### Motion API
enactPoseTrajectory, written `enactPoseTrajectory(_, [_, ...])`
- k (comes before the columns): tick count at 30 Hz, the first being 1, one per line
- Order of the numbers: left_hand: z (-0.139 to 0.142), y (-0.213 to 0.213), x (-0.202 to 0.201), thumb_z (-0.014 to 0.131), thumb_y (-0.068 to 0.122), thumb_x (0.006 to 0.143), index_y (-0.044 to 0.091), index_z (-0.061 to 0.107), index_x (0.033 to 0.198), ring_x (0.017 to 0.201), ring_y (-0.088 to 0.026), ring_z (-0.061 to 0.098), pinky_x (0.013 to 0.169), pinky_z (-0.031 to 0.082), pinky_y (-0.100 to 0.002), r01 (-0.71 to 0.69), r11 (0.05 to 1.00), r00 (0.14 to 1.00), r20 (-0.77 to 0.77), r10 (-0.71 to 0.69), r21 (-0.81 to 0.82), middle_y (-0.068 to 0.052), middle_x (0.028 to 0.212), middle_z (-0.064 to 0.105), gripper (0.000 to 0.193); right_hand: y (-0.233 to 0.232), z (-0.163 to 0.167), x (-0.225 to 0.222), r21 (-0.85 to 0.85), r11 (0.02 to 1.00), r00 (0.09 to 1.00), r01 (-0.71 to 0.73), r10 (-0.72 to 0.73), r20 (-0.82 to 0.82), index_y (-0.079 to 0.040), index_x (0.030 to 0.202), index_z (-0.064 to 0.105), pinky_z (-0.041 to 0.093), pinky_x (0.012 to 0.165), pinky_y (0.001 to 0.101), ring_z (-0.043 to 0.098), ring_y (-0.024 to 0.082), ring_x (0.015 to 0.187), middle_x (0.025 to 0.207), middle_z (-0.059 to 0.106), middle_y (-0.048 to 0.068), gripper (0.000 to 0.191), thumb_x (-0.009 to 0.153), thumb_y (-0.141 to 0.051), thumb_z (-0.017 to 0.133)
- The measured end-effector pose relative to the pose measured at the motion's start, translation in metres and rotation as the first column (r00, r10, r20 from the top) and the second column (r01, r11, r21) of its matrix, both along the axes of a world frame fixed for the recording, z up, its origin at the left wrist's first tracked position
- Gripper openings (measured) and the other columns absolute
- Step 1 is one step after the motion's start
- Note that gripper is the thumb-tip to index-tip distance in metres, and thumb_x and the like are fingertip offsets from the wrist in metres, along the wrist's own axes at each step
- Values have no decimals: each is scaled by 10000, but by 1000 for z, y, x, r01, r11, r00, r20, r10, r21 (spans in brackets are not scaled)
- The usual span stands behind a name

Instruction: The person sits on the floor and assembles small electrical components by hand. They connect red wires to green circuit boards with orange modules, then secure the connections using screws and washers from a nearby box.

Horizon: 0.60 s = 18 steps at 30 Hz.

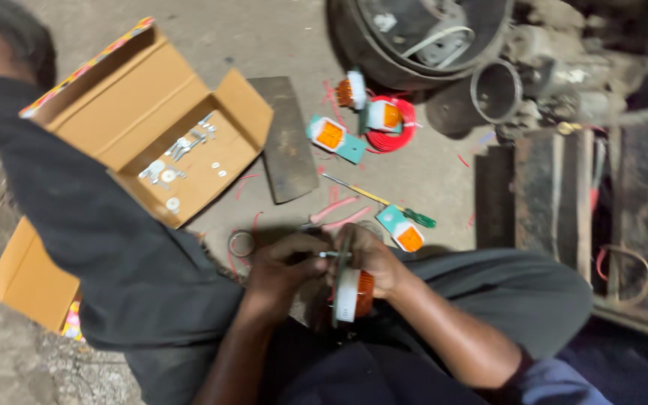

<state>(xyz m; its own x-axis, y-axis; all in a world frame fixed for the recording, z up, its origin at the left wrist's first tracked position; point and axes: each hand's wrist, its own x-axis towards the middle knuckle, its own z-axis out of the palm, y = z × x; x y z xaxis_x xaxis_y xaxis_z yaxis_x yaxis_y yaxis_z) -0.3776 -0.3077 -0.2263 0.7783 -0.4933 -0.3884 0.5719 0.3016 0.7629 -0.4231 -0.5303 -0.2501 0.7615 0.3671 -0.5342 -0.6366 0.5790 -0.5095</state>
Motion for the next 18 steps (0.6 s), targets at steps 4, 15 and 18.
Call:
enactPoseTrajectory(4, [19,-3,-4,717,-37,873,-29,743,1032,922,-162,697,821,556,-294,-62,991,961,274,28,117,-88,1009,746,162,0,1,-5,37,998,996,-48,45,83,-70,1123,530,624,751,481,731,322,851,1004,698,182,404,895,-204,836])
enactPoseTrajectory(15, [59,-27,2,744,16,888,-56,738,1024,705,-151,641,649,541,-280,-27,999,998,-55,28,18,-92,812,714,155,-10,29,9,176,981,911,-77,-2,413,-46,1192,562,583,899,467,721,341,996,1027,716,207,419,975,-317,796])
enactPoseTrajectory(18, [63,-28,1,728,81,911,-63,725,999,660,-159,630,601,532,-289,-15,1000,994,-109,17,21,-93,763,697,169,-12,39,13,180,978,904,-104,18,427,-36,1169,584,585,888,473,729,350,970,1012,725,217,395,971,-292,809])
